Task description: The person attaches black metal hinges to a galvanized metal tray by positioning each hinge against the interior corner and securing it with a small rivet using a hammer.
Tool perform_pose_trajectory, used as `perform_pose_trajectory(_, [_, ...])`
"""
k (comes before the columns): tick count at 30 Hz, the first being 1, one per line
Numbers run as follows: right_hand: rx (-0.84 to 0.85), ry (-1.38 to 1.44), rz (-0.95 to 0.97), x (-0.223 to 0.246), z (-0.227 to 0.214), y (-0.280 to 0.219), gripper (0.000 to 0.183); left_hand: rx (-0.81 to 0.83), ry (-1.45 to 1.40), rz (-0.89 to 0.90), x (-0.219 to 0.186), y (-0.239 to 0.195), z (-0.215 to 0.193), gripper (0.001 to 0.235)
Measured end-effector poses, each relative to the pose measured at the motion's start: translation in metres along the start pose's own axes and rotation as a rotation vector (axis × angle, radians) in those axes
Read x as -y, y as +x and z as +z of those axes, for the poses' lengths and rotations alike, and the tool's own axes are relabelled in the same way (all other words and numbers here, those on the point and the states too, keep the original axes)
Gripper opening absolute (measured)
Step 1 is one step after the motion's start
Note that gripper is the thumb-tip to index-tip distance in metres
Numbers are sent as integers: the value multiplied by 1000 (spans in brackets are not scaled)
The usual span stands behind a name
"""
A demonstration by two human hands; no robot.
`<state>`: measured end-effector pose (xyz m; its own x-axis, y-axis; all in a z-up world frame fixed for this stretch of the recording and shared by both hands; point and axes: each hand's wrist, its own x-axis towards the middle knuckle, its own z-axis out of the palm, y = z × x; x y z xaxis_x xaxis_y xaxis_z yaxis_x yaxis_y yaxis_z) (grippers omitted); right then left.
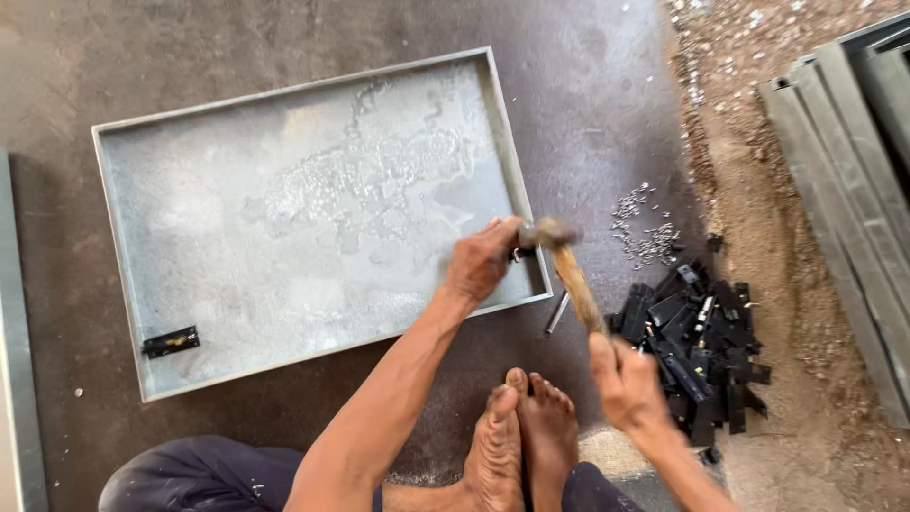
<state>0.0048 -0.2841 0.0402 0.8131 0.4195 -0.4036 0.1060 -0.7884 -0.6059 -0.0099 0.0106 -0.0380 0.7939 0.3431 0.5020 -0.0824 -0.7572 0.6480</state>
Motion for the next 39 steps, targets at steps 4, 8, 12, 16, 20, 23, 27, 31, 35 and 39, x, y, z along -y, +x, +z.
perform_pose_trajectory(4, [-212,-144,-71,-47,-1,-35,39,52,-186,-471,-34,17,-13,25])
perform_pose_trajectory(8, [-253,-487,12,-82,-64,-51,41,117,-81,37,-57,3,-26,31])
perform_pose_trajectory(12, [-320,-538,-135,-62,-88,-34,29,195,122,-30,-41,4,-31,31])
perform_pose_trajectory(16, [-426,-264,-614,-22,-91,60,16,372,168,-250,-31,5,-22,16])
perform_pose_trajectory(20, [-376,-310,-599,-4,-76,138,26,218,136,-171,-54,3,-42,33])
perform_pose_trajectory(23, [-269,-287,-524,-11,-76,156,15,228,247,-131,-83,-17,-76,54])
perform_pose_trajectory(27, [-215,-410,-540,-19,-70,142,14,327,249,-321,-83,-50,-96,34])
perform_pose_trajectory(31, [-323,-458,-530,-17,-70,131,15,194,269,-251,-71,-63,-93,27])
perform_pose_trajectory(35, [-332,-303,-676,-8,-62,111,11,260,245,-336,-65,-46,-92,31])
perform_pose_trajectory(39, [-150,-72,-795,17,-15,89,27,263,123,-420,-91,-11,-127,27])
